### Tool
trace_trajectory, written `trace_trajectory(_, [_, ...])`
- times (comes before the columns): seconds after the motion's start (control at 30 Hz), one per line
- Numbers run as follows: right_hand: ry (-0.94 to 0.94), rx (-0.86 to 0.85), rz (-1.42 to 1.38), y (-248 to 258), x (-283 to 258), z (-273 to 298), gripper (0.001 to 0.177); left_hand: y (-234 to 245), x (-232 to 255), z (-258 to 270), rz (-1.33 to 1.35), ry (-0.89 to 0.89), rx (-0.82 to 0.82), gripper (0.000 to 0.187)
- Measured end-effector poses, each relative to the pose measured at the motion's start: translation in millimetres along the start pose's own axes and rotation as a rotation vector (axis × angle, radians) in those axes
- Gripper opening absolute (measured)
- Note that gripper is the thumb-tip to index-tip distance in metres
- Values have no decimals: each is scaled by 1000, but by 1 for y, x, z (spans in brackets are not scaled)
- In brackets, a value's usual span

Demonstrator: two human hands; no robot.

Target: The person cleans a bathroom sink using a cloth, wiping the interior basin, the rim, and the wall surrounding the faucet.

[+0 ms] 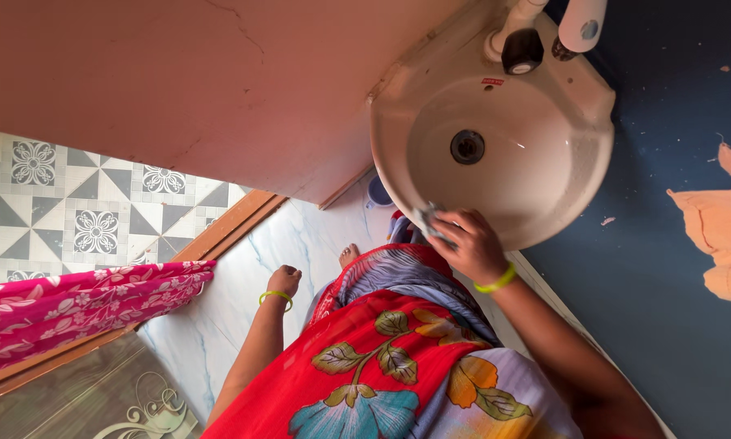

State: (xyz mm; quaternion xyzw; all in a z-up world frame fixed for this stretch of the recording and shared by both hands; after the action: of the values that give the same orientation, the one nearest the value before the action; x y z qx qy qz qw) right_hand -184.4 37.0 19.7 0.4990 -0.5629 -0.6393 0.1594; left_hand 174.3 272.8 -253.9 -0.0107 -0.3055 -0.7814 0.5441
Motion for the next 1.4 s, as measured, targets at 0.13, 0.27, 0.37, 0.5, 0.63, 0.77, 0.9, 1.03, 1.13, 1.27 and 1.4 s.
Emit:
trace_trajectory(0.13, [-39,117,22,-21,-17,-49,26,2,-5,-1,-13,-10,-2,38])
trace_trajectory(0.27, [-79,141,28,-21,-23,-62,29,11,-6,-1,-46,-26,10,37])
trace_trajectory(0.37, [-83,113,39,-20,-22,-48,28,14,-7,-2,-32,-21,15,37])
trace_trajectory(0.5, [-90,47,71,-9,-18,-8,26,13,-10,-2,13,-25,9,39])
trace_trajectory(0.63, [-104,56,146,0,-15,15,24,7,-18,-3,41,-23,12,38])
trace_trajectory(0.77, [-91,61,166,-6,-18,-1,25,6,-30,-1,43,9,4,38])
trace_trajectory(0.9, [-98,93,120,-24,-24,-45,26,7,-42,3,69,41,2,38])
trace_trajectory(1.03, [-98,150,122,-33,-21,-103,31,9,-47,4,69,51,11,38])
trace_trajectory(1.13, [-155,106,70,-31,-14,-130,32,6,-45,1,67,48,12,39])
trace_trajectory(1.27, [-105,84,62,-25,-16,-122,32,4,-39,-4,58,13,8,38])
trace_trajectory(1.4, [-57,26,91,-16,-27,-71,32,4,-34,-6,76,6,12,39])
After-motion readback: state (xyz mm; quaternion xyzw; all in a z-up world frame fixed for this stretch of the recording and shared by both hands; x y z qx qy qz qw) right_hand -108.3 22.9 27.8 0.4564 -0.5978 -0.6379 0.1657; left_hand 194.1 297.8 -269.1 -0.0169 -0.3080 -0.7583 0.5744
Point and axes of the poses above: each hand's wrist, its own z-axis away from the middle knuckle, its own y-axis out of the back of the hand, x = y × z, the point moved 2 cm from there along -z, towards the middle knuckle, and after that the axes turned 13 degrees about -x, right-handed, at the moved point
